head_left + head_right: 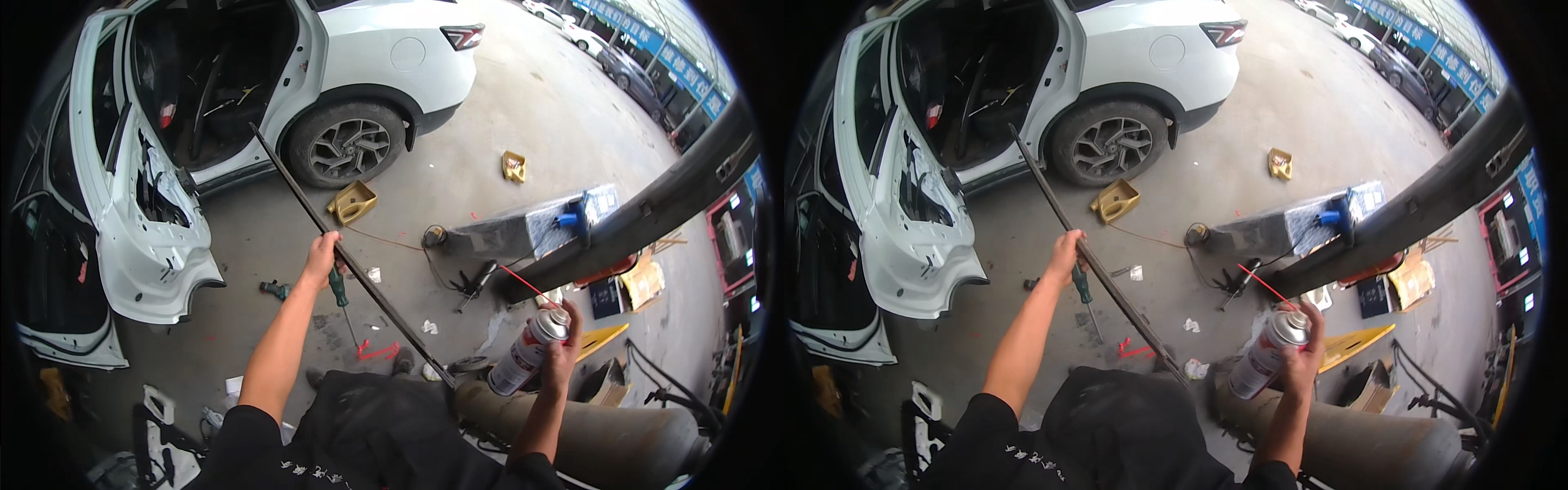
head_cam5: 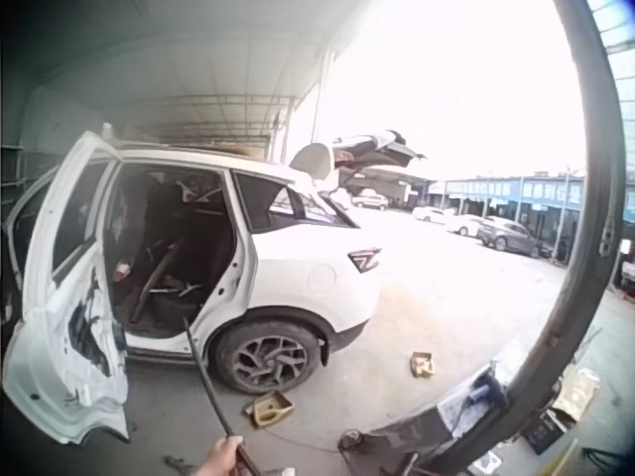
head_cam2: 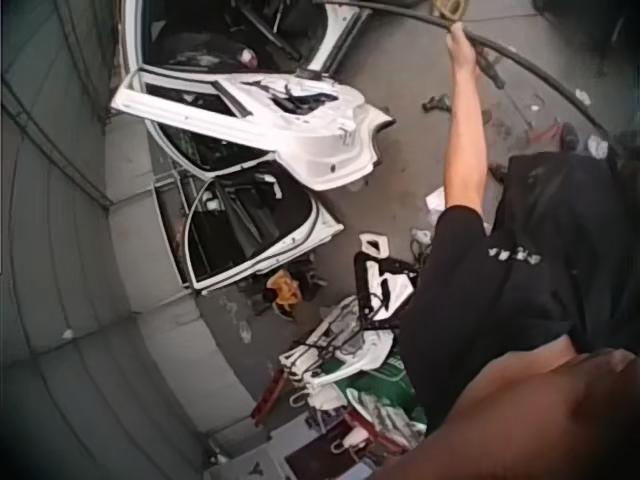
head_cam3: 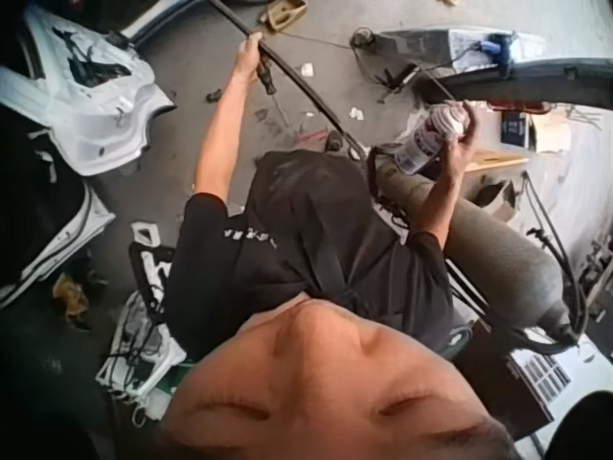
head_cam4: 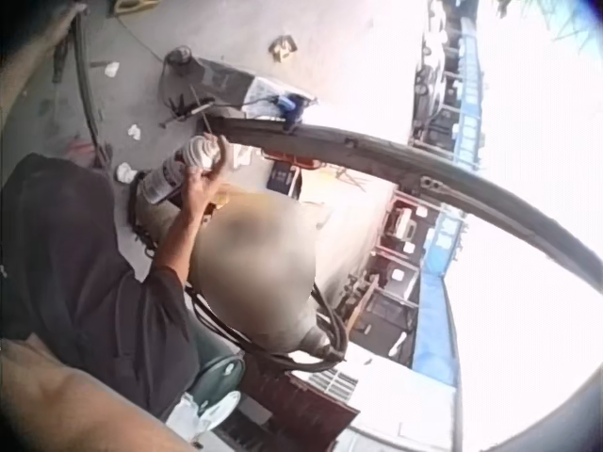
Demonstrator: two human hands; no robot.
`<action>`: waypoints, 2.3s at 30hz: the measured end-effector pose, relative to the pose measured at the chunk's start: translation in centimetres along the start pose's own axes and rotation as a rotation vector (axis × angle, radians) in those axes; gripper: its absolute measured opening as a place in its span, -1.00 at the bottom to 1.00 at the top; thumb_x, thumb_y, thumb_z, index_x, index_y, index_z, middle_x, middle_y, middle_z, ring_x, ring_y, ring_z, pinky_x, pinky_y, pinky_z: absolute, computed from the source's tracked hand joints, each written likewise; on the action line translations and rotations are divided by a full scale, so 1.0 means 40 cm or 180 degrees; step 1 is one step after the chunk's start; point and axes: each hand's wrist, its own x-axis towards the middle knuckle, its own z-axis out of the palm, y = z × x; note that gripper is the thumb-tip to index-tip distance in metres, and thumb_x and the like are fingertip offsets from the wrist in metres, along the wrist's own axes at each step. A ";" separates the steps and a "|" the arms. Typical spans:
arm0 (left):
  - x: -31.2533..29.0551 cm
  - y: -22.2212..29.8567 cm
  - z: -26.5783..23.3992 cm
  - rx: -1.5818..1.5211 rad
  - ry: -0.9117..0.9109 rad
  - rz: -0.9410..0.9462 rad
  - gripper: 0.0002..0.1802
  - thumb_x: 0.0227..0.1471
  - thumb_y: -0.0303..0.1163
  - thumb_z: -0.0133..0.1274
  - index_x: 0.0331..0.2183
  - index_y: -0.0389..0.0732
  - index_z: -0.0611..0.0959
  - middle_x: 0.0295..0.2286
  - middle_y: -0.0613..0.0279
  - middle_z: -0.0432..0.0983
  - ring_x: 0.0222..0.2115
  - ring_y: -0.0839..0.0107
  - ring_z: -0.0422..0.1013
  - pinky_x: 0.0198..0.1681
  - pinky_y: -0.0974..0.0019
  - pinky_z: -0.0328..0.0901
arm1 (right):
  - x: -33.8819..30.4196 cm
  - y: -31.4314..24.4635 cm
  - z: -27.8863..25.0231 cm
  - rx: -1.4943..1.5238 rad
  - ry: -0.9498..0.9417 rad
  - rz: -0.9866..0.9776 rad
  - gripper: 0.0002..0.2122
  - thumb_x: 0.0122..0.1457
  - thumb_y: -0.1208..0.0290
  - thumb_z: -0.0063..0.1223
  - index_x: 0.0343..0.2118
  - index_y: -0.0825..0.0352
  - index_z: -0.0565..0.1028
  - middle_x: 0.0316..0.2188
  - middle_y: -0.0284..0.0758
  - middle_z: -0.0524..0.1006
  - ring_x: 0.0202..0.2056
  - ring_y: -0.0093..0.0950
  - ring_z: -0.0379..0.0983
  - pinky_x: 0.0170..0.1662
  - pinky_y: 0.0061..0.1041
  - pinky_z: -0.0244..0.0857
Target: The person applies lubricant to a long black rubber weatherstrip, then installs it along the top edge of a white car door frame. They use a screwdriver to press the seal into place and secure it with screws along the door jamb.
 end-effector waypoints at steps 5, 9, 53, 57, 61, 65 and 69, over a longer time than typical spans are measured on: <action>-0.009 0.068 -0.042 -0.0484 -0.0279 -0.0046 -0.68 0.11 -0.11 -0.21 -0.37 -0.18 0.43 -0.69 0.37 0.18 -0.73 0.49 0.18 -0.72 0.39 0.12 | 0.012 0.009 0.098 0.0201 -0.0505 0.0317 -0.28 -0.10 0.26 0.34 0.11 0.37 0.21 -0.06 -0.18 0.40 -0.27 -0.43 0.46 -0.19 -0.46 0.35; 0.005 0.111 -0.132 -0.1530 -0.1364 -0.0667 -0.66 0.12 -0.13 -0.24 -0.35 -0.22 0.45 -0.73 0.36 0.07 -0.72 0.47 0.11 -0.71 0.37 0.12 | 0.031 0.031 0.175 0.0442 -0.0803 0.0149 -0.31 -0.15 0.22 0.35 0.04 0.42 0.30 -0.12 -0.20 0.43 -0.11 -0.43 0.37 -0.02 -0.48 0.21; -0.140 0.051 -0.291 -0.1776 -0.0860 -0.1854 -0.67 0.05 -0.13 -0.19 -0.45 -0.24 0.38 -0.75 0.42 0.05 -0.73 0.51 0.09 -0.73 0.40 0.10 | 0.046 0.020 0.447 0.0547 -0.2309 -0.1013 -0.46 -0.05 0.18 0.27 -0.02 0.33 0.39 -0.18 -0.12 0.43 -0.23 -0.23 0.45 -0.18 -0.38 0.34; -0.144 0.060 -0.267 -0.1480 -0.0613 -0.1938 -0.71 0.05 -0.15 -0.20 -0.49 -0.19 0.36 -0.76 0.46 0.04 -0.75 0.53 0.07 -0.75 0.44 0.06 | 0.046 0.017 0.443 0.0603 -0.2371 -0.1067 -0.46 -0.05 0.18 0.27 -0.02 0.33 0.39 -0.17 -0.12 0.42 -0.23 -0.24 0.45 -0.19 -0.39 0.34; -0.151 0.067 -0.259 -0.1283 -0.0548 -0.1993 -0.72 0.06 -0.16 -0.20 -0.53 -0.14 0.35 -0.78 0.49 0.03 -0.76 0.56 0.06 -0.76 0.46 0.05 | 0.047 0.005 0.442 0.0606 -0.2426 -0.1115 -0.46 -0.05 0.19 0.29 -0.03 0.35 0.39 -0.16 -0.11 0.41 -0.23 -0.24 0.44 -0.19 -0.38 0.35; -0.158 0.057 -0.271 -0.1322 -0.0516 -0.1977 -0.72 0.06 -0.16 -0.19 -0.54 -0.14 0.34 -0.77 0.49 0.03 -0.75 0.57 0.06 -0.75 0.47 0.05 | 0.043 0.000 0.446 0.0611 -0.2458 -0.1161 -0.46 -0.06 0.21 0.30 -0.04 0.35 0.39 -0.16 -0.11 0.40 -0.23 -0.23 0.44 -0.20 -0.37 0.36; -0.146 0.043 -0.273 -0.1456 -0.0530 -0.2053 -0.70 0.07 -0.15 -0.20 -0.52 -0.17 0.36 -0.77 0.48 0.03 -0.74 0.55 0.07 -0.75 0.46 0.06 | 0.039 0.005 0.451 0.0553 -0.2441 -0.1178 -0.47 -0.07 0.21 0.30 -0.05 0.33 0.40 -0.17 -0.11 0.40 -0.24 -0.22 0.45 -0.23 -0.37 0.37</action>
